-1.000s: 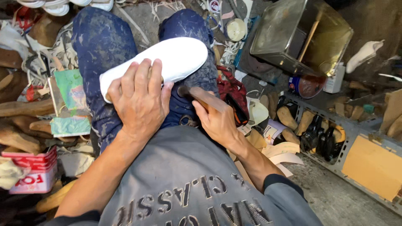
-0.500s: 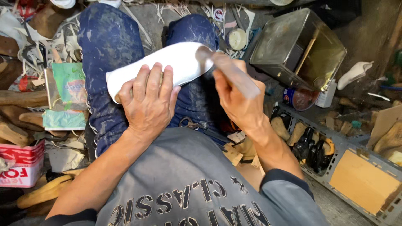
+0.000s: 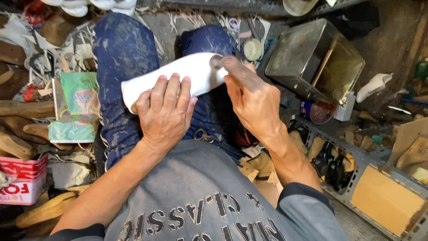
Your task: The person holds a white shoe with a wooden last on their lap and uses a hammer to tap the shoe's edge. They then use pliers to pull and adjust the shoe's upper material, repeating the hammering and pulling actions to shape the shoe.
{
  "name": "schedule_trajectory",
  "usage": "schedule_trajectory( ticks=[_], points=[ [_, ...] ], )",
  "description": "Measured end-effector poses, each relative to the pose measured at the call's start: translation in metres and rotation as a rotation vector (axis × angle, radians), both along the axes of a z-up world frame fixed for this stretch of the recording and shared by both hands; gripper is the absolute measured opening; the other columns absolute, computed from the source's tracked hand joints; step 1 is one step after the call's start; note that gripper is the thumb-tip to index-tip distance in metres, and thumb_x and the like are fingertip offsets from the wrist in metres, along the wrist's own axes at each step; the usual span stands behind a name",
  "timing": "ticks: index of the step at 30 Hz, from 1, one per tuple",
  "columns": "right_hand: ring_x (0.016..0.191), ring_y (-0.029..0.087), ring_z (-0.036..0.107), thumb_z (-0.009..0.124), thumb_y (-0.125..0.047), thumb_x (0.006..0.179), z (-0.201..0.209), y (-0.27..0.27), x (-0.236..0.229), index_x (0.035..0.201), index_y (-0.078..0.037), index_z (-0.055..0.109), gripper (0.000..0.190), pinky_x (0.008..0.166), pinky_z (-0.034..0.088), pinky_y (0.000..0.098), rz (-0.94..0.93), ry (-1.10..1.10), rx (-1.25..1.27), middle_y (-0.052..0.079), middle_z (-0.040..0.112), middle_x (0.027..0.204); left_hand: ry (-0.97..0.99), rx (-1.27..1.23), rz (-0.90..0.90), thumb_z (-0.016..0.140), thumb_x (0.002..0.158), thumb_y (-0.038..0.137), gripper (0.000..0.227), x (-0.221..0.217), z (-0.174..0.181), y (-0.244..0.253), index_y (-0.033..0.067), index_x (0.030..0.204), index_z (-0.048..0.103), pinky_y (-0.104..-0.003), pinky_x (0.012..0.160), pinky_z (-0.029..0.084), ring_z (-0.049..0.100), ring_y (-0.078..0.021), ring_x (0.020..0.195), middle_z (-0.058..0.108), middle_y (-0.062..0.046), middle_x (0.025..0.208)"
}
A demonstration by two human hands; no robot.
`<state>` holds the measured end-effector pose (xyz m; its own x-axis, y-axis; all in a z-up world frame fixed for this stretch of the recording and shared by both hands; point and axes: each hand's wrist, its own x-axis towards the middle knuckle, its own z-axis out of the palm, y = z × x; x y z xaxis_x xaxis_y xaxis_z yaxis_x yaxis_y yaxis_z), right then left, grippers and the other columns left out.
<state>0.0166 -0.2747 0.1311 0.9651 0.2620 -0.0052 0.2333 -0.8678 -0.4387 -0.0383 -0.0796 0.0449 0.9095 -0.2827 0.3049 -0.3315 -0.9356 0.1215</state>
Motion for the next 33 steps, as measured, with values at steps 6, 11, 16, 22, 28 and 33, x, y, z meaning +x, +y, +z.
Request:
schedule_trajectory(
  ticks=[6, 11, 16, 22, 28, 33],
  points=[
    [0.078, 0.037, 0.068, 0.058, -0.014, 0.108, -0.028, 0.000, -0.012, 0.137, -0.027, 0.057, 0.031, 0.058, 0.047, 0.0465, -0.062, 0.052, -0.011, 0.005, 0.068, 0.121, 0.026, 0.036, 0.007, 0.060, 0.105, 0.047, 0.043, 0.003, 0.003, 0.003, 0.0194, 0.137, 0.065, -0.039, 0.097, 0.040, 0.060, -0.0220, 0.125, 0.063, -0.001, 0.138],
    [0.074, 0.045, 0.064, 0.058, -0.019, 0.108, -0.038, -0.003, -0.037, 0.139, -0.017, 0.057, 0.031, 0.054, 0.043, 0.0536, -0.116, 0.034, -0.073, 0.014, 0.064, 0.107, 0.063, 0.031, 0.000, 0.061, 0.103, 0.045, 0.044, 0.006, 0.007, 0.002, 0.0178, 0.137, 0.064, -0.039, 0.095, 0.040, 0.060, -0.0230, 0.124, 0.064, -0.002, 0.137],
    [0.075, 0.042, 0.064, 0.060, -0.015, 0.108, -0.051, 0.006, -0.061, 0.137, -0.009, 0.057, 0.030, 0.059, 0.047, 0.0485, -0.192, -0.098, -0.061, 0.015, 0.064, 0.108, 0.057, 0.028, -0.007, 0.059, 0.105, 0.045, 0.043, 0.008, 0.007, 0.003, 0.0166, 0.137, 0.066, -0.039, 0.095, 0.039, 0.061, -0.0227, 0.123, 0.065, -0.001, 0.137],
    [0.059, 0.041, 0.056, 0.064, -0.018, 0.105, -0.069, 0.012, -0.081, 0.114, 0.002, 0.059, 0.022, 0.048, 0.042, 0.0469, -0.204, -0.230, -0.168, 0.014, 0.056, 0.094, 0.029, -0.004, -0.006, 0.058, 0.107, 0.043, 0.043, 0.009, 0.008, 0.006, 0.0139, 0.137, 0.065, -0.040, 0.096, 0.039, 0.061, -0.0236, 0.122, 0.065, -0.003, 0.135],
    [0.053, 0.038, 0.057, 0.061, -0.018, 0.107, -0.075, 0.027, -0.092, 0.123, 0.003, 0.057, 0.027, 0.045, 0.041, 0.0468, -0.247, -0.271, -0.159, 0.017, 0.061, 0.102, 0.018, 0.001, 0.007, 0.060, 0.105, 0.043, 0.045, 0.011, 0.009, 0.009, 0.0126, 0.138, 0.063, -0.041, 0.096, 0.038, 0.060, -0.0248, 0.119, 0.064, -0.005, 0.134],
    [0.100, 0.021, 0.076, 0.052, -0.021, 0.111, -0.051, 0.022, -0.094, 0.150, -0.033, 0.048, 0.041, 0.079, 0.056, 0.0308, -0.253, 0.043, 0.070, 0.002, 0.067, 0.129, 0.009, -0.013, 0.014, 0.060, 0.104, 0.045, 0.049, 0.015, 0.010, 0.012, 0.0104, 0.138, 0.063, -0.042, 0.090, 0.039, 0.059, -0.0266, 0.114, 0.064, -0.006, 0.133]
  ],
)
